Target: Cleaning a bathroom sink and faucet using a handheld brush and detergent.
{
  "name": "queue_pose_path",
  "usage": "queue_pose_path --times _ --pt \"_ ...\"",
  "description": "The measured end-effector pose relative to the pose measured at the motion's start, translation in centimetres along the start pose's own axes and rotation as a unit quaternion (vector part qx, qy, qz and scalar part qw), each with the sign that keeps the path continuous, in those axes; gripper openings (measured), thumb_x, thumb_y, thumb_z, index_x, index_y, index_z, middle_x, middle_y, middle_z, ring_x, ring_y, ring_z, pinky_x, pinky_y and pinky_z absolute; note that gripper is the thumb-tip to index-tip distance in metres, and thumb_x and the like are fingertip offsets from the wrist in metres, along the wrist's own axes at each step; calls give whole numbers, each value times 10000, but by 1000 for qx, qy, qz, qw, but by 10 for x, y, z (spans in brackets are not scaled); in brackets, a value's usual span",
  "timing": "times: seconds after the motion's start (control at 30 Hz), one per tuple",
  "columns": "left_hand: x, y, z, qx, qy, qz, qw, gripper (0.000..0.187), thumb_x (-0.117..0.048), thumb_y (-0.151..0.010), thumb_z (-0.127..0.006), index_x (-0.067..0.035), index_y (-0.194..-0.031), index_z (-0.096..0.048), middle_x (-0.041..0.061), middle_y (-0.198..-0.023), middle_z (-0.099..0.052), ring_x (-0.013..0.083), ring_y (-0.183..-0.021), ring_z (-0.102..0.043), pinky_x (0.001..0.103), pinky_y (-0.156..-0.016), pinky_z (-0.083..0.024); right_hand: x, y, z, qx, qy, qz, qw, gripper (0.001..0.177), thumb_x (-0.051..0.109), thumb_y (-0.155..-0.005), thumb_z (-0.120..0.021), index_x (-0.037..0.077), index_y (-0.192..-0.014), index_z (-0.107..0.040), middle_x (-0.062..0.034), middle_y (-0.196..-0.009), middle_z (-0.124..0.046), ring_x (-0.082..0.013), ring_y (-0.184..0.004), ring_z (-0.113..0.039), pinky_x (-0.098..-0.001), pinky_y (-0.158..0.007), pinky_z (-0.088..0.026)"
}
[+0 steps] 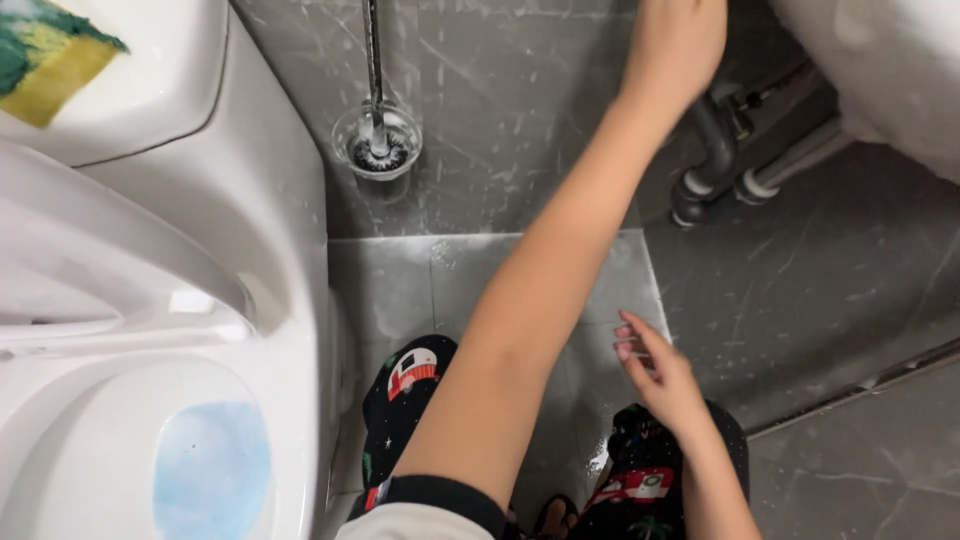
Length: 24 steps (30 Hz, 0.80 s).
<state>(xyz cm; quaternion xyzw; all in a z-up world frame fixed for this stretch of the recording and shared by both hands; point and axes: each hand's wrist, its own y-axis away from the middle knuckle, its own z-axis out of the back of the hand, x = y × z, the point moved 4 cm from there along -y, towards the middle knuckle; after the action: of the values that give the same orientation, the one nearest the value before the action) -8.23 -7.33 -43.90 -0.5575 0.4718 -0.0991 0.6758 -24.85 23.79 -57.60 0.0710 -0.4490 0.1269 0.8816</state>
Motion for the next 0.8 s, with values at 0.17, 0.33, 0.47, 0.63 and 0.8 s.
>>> queue_pose_path --times 0.17,0.33,0.47,0.63,0.8 --pt "-95 -8 87 -13 145 148 978 370 -332 -1052 -460 -39 -1276 -431 276 -778 -649 496 -808 -663 558 -650 -509 -3 15 2 40 3 -30 999 584 79 -887 -667 184 -1450 -551 -31 -1177 -711 -129 -1000 -695 -283 -835 -569" --pt "-23 -56 43 3 42 151 988 276 -357 -1085 -476 -81 -1094 -462 247 -802 -703 477 -777 -689 554 -647 -524 22 17 18 17 12 18 1000 547 87 -920 -649 156 -1453 -545 -40 -1176 -713 -136 -1028 -680 -287 -842 -561" --pt "-115 -36 106 4 107 145 984 369 -338 -1069 -459 -29 -1265 -408 282 -827 -688 497 -809 -672 569 -674 -515 32 21 12 34 6 -32 999 560 96 -907 -659 174 -1450 -545 -44 -1171 -710 -143 -1018 -673 -301 -775 -550" --pt "-61 -55 89 21 89 118 989 377 -339 -1067 -467 -44 -1296 -414 269 -813 -686 492 -787 -671 569 -665 -511 34 11 6 38 5 -2 999 597 83 -884 -646 175 -1462 -529 -45 -1185 -702 -144 -1013 -685 -304 -764 -566" --pt "-70 -49 84 45 74 131 988 323 -347 -1128 -484 -64 -1277 -436 234 -812 -714 458 -766 -706 535 -652 -527 30 6 1 31 -2 38 999 576 85 -913 -660 155 -1469 -526 -57 -1181 -727 -152 -1026 -695 -286 -822 -570"
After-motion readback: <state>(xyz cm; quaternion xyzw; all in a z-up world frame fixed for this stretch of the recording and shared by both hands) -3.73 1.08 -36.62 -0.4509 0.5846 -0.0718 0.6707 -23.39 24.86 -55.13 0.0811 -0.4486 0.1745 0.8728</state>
